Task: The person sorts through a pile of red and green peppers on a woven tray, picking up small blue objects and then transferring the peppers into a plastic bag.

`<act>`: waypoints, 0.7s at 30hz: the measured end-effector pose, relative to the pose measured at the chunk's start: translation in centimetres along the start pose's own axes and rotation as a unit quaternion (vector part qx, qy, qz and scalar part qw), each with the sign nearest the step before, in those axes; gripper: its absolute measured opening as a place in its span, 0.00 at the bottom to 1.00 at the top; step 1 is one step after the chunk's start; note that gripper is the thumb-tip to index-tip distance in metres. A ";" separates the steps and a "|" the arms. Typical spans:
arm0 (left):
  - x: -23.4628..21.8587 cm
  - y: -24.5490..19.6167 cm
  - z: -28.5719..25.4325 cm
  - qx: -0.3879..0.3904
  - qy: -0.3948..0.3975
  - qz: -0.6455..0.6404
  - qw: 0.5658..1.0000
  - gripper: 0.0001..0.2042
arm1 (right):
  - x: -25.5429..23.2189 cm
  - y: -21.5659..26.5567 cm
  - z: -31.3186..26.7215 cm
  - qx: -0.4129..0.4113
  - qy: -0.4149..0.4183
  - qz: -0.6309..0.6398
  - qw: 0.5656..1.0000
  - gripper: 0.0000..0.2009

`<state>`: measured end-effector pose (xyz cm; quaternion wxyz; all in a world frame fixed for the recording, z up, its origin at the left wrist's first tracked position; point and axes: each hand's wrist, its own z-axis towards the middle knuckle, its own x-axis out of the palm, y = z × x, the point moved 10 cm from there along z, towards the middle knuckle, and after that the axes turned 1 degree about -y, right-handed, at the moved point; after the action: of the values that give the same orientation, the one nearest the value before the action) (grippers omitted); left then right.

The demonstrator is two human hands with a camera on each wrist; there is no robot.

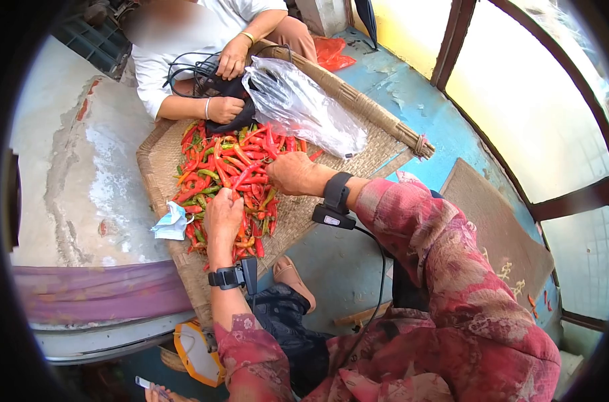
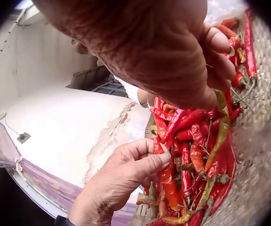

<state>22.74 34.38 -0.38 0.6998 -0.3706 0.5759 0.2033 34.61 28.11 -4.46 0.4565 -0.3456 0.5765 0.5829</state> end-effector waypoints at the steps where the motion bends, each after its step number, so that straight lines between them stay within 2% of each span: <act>1: -0.4 -0.1 0.2 0.004 -0.024 -0.047 0.999 0.09 | 0.1 0.0 -0.1 -0.002 -0.004 -0.001 1.000 0.09; 2: -0.7 -0.1 0.4 0.022 -0.052 -0.113 0.992 0.09 | 0.3 0.2 -0.1 -0.015 -0.002 -0.004 1.000 0.09; 3: -0.7 -0.1 0.7 0.022 -0.055 -0.112 0.992 0.09 | 0.4 0.6 -0.2 -0.027 0.002 -0.007 1.000 0.09; 5: -1.0 0.7 1.0 -0.013 -0.090 -0.275 0.957 0.09 | 0.7 1.2 -0.3 -0.041 -0.007 0.001 0.999 0.10; 7: -2.2 0.3 0.9 -0.008 -0.120 -0.300 0.946 0.08 | 1.2 2.0 -0.3 -0.048 0.013 0.020 0.999 0.10; 9: -3.4 1.1 0.6 -0.030 -0.163 -0.394 0.904 0.07 | 1.4 2.6 -0.1 -0.050 0.016 0.023 0.998 0.10; 11: -4.0 1.4 0.5 -0.036 -0.171 -0.410 0.895 0.07 | 1.1 2.7 0.0 -0.008 0.018 0.063 0.998 0.11; 12: -3.9 1.9 0.5 -0.051 -0.167 -0.476 0.862 0.08 | 1.3 2.8 0.3 -0.010 0.018 0.064 0.998 0.11; 13: -3.6 2.4 0.5 -0.066 -0.163 -0.539 0.823 0.08 | 1.0 3.5 0.5 -0.037 -0.010 0.156 0.987 0.11; 14: -3.7 2.7 0.5 -0.072 -0.169 -0.557 0.810 0.08 | 0.5 4.0 0.8 -0.064 -0.036 0.247 0.966 0.12; 15: -3.8 2.9 0.5 -0.073 -0.173 -0.555 0.810 0.08 | 0.4 4.5 1.0 -0.067 -0.035 0.248 0.966 0.12; 17: -3.1 3.7 0.3 -0.112 -0.169 -0.613 0.763 0.08 | 0.0 5.6 1.4 -0.094 -0.040 0.318 0.942 0.10; 18: -3.1 4.0 0.3 -0.106 -0.171 -0.621 0.758 0.08 | 0.9 5.7 1.7 -0.071 0.001 0.351 0.934 0.10; 21: -2.8 5.3 0.1 -0.131 -0.181 -0.634 0.740 0.09 | 1.7 6.3 2.3 -0.054 0.048 0.407 0.911 0.09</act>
<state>18.33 38.27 0.84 0.7024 -0.6946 0.0383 -0.1509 28.40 31.09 -3.56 0.1325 -0.1329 0.6563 0.7308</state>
